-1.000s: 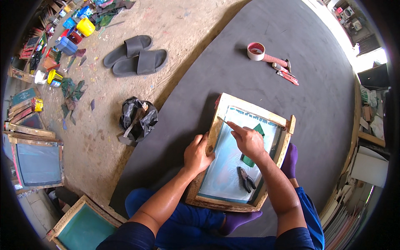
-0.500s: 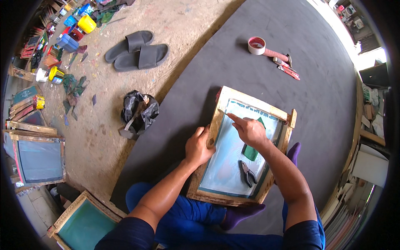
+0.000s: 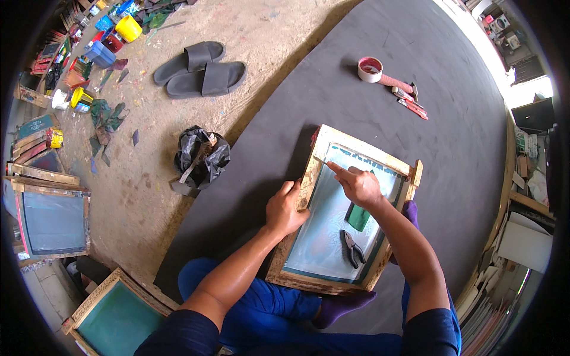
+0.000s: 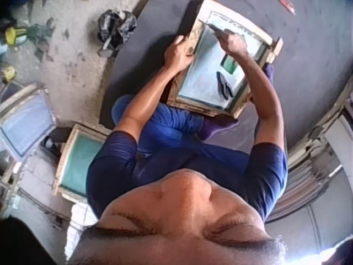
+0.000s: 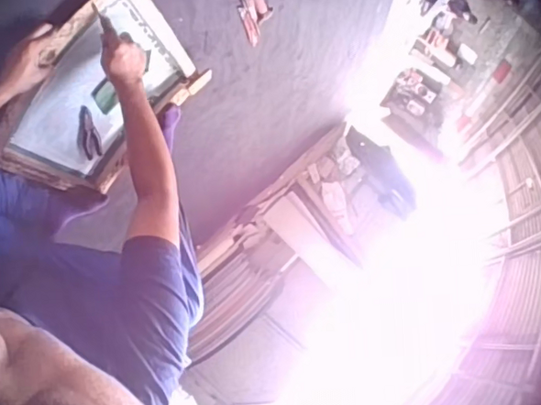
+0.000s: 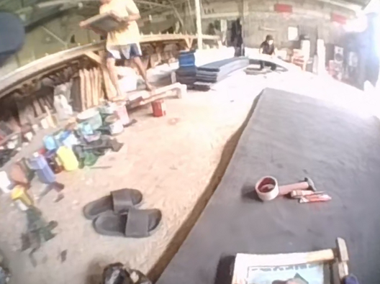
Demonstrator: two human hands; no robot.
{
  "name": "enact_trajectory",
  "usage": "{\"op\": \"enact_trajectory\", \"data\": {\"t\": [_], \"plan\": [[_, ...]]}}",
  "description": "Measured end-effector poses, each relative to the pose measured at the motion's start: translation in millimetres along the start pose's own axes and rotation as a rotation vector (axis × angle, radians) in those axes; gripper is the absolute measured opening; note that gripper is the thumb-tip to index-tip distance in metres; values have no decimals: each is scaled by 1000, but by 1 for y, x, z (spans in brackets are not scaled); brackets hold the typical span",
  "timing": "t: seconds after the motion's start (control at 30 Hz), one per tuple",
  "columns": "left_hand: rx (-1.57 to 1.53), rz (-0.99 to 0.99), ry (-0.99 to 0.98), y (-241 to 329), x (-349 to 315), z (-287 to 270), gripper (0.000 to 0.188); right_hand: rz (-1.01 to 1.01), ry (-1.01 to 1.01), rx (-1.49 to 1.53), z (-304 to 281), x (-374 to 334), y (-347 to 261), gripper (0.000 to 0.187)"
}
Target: The person sits on the floor and uses a small tool to scrape or clean the inner edge of a wooden frame holding a screen. They then use pliers to adjust or remove a small piece from the frame's corner.
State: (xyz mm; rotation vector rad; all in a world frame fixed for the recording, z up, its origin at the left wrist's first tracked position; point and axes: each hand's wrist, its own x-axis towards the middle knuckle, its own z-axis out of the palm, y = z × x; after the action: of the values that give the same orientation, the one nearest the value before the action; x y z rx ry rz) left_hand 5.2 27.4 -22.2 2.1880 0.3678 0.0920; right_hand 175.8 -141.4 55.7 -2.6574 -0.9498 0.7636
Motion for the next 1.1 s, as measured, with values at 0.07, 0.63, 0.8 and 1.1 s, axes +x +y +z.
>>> {"op": "enact_trajectory", "data": {"t": [0.07,0.63,0.8,1.1], "plan": [[1,33,25,-2,0,5,73,-63,40,207,13,5,21,38],[-11,-7,-7,7,3,-3,70,251,-339,794,-2,27,36,39],[-9,1,6,7,2,-1,70,-282,115,474,36,35,52,41],[-31,-23,-20,8,3,-3,69,-268,297,330,34,6,29,42]]}}
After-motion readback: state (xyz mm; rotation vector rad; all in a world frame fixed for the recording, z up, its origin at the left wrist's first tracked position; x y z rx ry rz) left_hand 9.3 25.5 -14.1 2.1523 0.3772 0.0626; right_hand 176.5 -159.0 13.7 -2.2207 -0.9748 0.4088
